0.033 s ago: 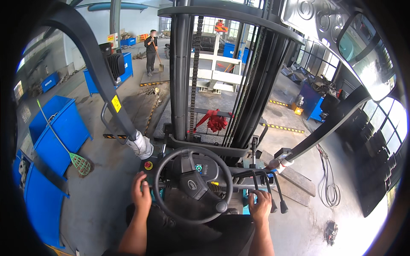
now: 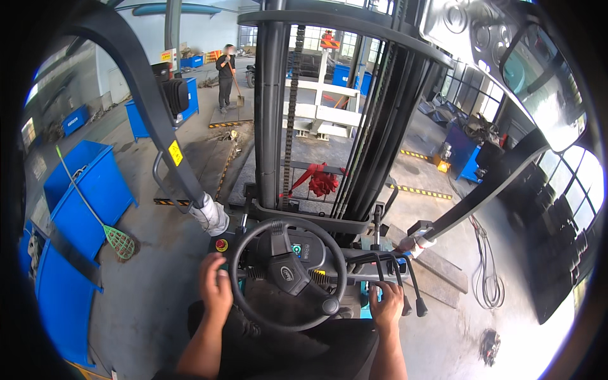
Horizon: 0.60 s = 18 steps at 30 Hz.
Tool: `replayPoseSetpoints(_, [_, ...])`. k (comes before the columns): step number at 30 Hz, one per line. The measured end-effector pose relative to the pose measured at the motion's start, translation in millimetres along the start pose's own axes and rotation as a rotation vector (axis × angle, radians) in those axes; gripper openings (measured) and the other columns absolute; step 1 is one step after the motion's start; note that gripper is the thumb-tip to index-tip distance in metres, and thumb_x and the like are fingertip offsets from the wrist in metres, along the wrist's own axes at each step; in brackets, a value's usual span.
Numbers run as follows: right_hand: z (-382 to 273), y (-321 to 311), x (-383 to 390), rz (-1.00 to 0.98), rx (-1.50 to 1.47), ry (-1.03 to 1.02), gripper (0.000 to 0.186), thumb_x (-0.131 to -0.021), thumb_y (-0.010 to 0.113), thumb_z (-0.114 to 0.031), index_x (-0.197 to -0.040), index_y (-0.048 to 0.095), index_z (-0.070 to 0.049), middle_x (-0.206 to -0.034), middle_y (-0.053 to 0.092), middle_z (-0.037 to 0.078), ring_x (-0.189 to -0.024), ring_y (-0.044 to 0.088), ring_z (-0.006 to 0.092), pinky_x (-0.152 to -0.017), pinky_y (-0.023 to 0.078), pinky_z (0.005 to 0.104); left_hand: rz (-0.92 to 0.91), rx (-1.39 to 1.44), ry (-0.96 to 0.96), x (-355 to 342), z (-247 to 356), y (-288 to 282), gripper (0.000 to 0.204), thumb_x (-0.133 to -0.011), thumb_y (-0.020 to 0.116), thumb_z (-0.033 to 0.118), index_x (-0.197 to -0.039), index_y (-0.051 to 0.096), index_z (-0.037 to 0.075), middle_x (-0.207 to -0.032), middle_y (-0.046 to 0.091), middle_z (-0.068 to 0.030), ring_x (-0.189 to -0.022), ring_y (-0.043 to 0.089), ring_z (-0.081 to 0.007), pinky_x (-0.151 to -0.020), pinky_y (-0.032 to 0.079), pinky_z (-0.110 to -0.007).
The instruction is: The person sits in a forklift and operates the steering wheel and control levers. They maneuver the forklift within a warehouse, then drive it out of the building into an outdoor area.
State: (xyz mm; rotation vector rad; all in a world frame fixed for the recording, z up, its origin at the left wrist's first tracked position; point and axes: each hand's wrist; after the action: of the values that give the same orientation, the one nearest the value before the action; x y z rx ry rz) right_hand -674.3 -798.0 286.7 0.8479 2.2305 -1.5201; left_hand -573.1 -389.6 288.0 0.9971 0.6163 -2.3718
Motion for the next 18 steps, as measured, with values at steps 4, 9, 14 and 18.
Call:
replayPoseSetpoints(4, [0.2, 4.8, 0.7, 0.016, 0.09, -0.022, 0.021, -0.088, 0.079, -0.018, -0.105, 0.077, -0.005, -0.105, 0.074, 0.016, -0.099, 0.071, 0.0378, -0.088, 0.056, 0.0467, -0.589, 0.285, 0.369, 6.0, 104.0, 38.3, 0.036, -0.083, 0.08, 0.014, -0.117, 0.071, 0.004, -0.121, 0.07, -0.013, -0.118, 0.065, -0.0344, -0.102, 0.047, -0.048])
replayPoseSetpoints(9, [-1.4, -0.1, 0.9, -0.078, -0.058, 0.118, 0.023, -0.088, 0.078, -0.015, -0.108, 0.077, -0.003, -0.106, 0.074, 0.016, -0.083, 0.074, 0.0307, -0.076, 0.059, 0.0415, -0.819, 0.086, 0.515, 42.5, 156.8, 96.1, 0.021, -0.091, 0.077, 0.03, -0.099, 0.072, 0.011, -0.095, 0.065, -0.0053, -0.091, 0.062, -0.0254, -0.085, 0.052, -0.041])
replayPoseSetpoints(14, [-2.8, -2.9, 1.6, -0.071, -0.02, 0.104, 0.038, -0.087, 0.08, -0.016, -0.122, 0.073, -0.003, -0.113, 0.073, 0.017, -0.091, 0.074, 0.0357, -0.084, 0.059, 0.0429, -0.703, 0.26, 0.463, 55.5, 141.7, 85.9, 0.023, -0.089, 0.079, 0.029, -0.076, 0.071, 0.012, -0.079, 0.064, -0.0022, -0.078, 0.062, -0.0247, -0.072, 0.052, -0.039])
replayPoseSetpoints(18, [-0.7, -3.3, 2.0, -0.201, 0.124, 0.134, 0.047, -0.091, 0.076, -0.028, -0.132, 0.069, -0.007, -0.11, 0.076, 0.021, -0.094, 0.074, 0.0404, -0.083, 0.06, 0.0486, -0.762, 0.266, 0.426, 53.4, 132.0, 53.4, 0.03, -0.089, 0.081, 0.029, -0.068, 0.069, 0.012, -0.072, 0.061, 0.0002, -0.069, 0.06, -0.0225, -0.066, 0.05, -0.038])
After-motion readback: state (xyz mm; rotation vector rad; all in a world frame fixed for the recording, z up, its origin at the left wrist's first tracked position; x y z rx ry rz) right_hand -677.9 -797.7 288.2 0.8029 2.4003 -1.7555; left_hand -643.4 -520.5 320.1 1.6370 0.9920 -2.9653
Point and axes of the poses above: each hand's wrist, its own x-axis away from the middle knuckle, its own y-axis out of the palm, z = x × y
